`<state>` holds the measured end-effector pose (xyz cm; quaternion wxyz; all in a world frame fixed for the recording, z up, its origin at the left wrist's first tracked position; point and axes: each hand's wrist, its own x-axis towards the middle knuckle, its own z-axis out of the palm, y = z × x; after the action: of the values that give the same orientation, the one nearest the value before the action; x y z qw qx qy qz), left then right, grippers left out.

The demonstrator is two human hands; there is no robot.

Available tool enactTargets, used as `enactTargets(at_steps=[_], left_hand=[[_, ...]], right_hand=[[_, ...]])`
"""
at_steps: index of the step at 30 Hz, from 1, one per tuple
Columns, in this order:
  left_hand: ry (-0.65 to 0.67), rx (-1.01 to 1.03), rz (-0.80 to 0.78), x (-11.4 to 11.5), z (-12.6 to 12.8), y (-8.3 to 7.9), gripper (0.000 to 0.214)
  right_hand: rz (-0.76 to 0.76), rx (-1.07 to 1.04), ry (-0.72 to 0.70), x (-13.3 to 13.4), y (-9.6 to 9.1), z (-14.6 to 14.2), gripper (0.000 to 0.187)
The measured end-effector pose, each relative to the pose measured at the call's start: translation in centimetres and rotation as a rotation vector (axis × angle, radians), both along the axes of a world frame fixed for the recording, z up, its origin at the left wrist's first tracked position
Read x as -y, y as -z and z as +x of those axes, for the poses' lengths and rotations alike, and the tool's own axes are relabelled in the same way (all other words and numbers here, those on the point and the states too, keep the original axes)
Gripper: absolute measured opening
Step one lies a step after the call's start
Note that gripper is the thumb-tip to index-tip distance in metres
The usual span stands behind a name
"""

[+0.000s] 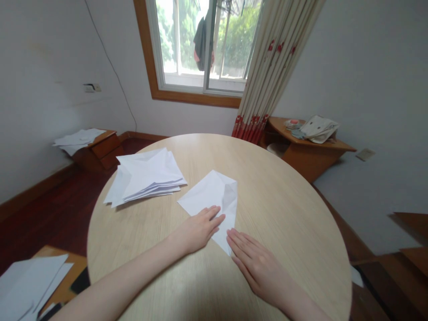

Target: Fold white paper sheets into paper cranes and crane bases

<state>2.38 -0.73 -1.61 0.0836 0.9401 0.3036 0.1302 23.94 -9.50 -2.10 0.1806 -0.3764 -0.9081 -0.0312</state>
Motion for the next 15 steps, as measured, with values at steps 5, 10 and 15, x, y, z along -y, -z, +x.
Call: enactTargets(at_steps=[5, 10, 15], left_hand=[[0.01, -0.01, 0.005, -0.03, -0.03, 0.15, 0.036], [0.002, -0.058, 0.017, -0.03, 0.04, 0.0, 0.039], [0.009, -0.077, 0.027, 0.04, 0.08, -0.13, 0.04]], right_hand=[[0.008, -0.039, 0.005, 0.13, 0.04, 0.13, 0.046], [0.03, -0.022, 0.008, 0.18, 0.12, 0.12, 0.041], [0.08, 0.003, 0.004, 0.17, -0.07, 0.02, 0.038]])
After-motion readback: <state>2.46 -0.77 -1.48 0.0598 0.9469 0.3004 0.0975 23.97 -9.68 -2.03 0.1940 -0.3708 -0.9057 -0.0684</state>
